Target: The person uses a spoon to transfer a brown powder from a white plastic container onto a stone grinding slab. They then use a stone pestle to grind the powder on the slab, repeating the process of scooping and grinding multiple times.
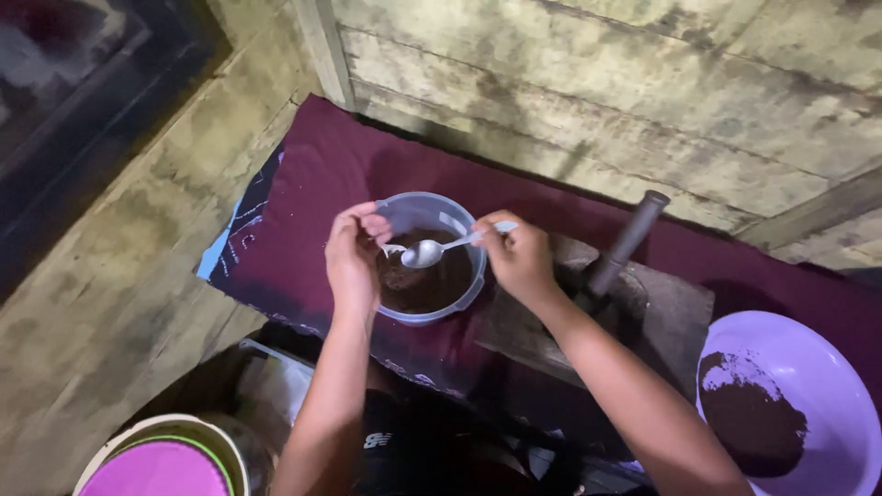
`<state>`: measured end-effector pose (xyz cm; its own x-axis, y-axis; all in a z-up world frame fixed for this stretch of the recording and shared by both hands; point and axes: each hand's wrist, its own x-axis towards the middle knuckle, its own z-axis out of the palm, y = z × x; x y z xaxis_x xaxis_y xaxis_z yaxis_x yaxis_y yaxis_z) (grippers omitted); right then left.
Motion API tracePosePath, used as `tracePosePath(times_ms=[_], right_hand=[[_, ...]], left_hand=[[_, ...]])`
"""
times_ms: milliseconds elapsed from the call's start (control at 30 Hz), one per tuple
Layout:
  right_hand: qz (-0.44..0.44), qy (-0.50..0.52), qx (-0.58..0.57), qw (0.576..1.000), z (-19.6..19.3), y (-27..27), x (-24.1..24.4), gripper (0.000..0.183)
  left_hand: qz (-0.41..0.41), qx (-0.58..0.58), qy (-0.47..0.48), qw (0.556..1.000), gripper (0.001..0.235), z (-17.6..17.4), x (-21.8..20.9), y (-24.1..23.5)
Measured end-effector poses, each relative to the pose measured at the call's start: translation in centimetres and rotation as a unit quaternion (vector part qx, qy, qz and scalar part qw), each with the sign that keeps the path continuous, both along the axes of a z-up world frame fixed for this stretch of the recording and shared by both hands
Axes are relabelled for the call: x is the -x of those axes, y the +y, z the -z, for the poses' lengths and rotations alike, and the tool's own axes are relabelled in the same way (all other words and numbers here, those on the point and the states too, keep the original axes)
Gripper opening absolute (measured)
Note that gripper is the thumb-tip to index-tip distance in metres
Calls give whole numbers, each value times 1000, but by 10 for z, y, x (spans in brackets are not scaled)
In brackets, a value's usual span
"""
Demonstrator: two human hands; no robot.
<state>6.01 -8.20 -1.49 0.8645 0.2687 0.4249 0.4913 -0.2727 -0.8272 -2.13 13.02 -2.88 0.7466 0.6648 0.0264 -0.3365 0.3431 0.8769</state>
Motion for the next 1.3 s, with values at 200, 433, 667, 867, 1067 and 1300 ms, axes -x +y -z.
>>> tracePosePath(times_ms=[200,433,667,867,1067,1300], right_hand=[[-90,-199,167,961,29,36,0,12],[-100,-206,221,948,26,28,7,11],[-90,-92,125,984,23,30,0,6],[-86,-6,98,991,-11,20,-2,10],[-64,73,77,992,-66,23,-1,15],[-84,80,53,992,-86,27,-2,16]], left_hand=[[-87,-192,-13,977,31,-15,16,-6],[-86,-205,-28,975,31,-13,19,-6],[-79,-192,-32,978,30,-9,18,-6],[-57,-166,-8,984,29,-17,15,-7],[6,32,6,999,43,-11,5,-10],[48,367,-33,928,64,-14,-1,-18]])
